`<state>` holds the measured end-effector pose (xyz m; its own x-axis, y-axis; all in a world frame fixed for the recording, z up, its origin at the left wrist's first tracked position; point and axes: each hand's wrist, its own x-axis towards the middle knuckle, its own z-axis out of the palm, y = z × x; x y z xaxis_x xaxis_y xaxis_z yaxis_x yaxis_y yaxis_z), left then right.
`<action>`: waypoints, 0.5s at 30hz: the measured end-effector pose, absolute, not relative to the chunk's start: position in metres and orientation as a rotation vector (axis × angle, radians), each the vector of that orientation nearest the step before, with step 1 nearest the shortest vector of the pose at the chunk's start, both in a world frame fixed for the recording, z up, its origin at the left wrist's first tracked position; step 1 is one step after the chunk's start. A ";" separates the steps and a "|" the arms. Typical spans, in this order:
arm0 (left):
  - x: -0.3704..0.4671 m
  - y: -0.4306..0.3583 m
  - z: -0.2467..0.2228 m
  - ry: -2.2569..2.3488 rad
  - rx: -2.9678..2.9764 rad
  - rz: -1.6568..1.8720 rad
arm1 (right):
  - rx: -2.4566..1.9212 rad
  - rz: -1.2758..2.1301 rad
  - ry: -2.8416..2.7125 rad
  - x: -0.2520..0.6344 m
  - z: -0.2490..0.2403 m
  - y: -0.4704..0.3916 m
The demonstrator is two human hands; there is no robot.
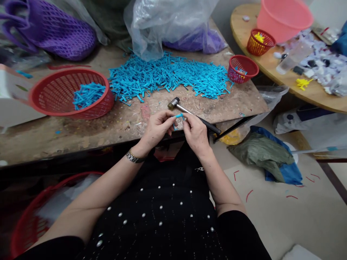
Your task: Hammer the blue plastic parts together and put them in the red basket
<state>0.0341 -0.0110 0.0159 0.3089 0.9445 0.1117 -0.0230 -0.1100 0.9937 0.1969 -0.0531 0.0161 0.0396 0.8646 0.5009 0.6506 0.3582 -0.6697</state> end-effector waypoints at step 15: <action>0.035 -0.009 0.011 0.939 1.478 1.060 | -1.356 0.252 -1.699 0.195 0.011 -0.053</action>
